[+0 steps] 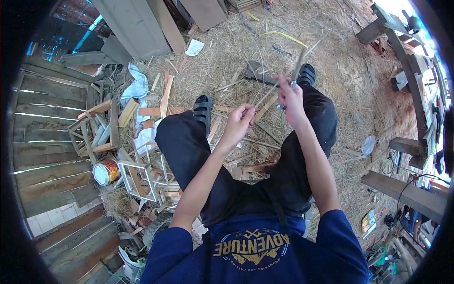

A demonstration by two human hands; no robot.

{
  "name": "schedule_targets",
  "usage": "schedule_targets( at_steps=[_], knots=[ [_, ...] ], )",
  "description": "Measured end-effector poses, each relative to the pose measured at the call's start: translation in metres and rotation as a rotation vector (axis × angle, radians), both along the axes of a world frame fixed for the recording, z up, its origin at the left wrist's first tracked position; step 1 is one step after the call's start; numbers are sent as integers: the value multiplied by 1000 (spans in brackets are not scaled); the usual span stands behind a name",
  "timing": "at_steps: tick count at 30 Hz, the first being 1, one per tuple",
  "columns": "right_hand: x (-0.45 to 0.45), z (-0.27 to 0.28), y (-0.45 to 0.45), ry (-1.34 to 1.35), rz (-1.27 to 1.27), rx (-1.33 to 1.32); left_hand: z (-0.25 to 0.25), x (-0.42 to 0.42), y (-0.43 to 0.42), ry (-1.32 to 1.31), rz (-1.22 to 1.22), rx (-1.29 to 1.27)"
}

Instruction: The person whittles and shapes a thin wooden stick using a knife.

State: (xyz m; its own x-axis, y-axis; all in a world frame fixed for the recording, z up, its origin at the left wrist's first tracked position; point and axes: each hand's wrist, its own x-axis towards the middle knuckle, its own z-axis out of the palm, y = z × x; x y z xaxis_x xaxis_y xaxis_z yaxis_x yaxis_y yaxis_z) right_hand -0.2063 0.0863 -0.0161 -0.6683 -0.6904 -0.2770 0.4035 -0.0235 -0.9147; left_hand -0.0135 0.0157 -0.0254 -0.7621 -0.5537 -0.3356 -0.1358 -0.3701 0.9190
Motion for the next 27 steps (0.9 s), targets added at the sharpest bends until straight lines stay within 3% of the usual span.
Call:
schedule_targets(
  at_steps=[5,20,27],
  knots=[
    [19,-9,-1,75,268,170,-1,2,-2,-13,41,22],
    [10,-4,-1,184,26,157,7,3,-2,25,-54,222],
    [8,-6,-1,198,-12,151,10,3,-3,-1,-216,75]
  ],
)
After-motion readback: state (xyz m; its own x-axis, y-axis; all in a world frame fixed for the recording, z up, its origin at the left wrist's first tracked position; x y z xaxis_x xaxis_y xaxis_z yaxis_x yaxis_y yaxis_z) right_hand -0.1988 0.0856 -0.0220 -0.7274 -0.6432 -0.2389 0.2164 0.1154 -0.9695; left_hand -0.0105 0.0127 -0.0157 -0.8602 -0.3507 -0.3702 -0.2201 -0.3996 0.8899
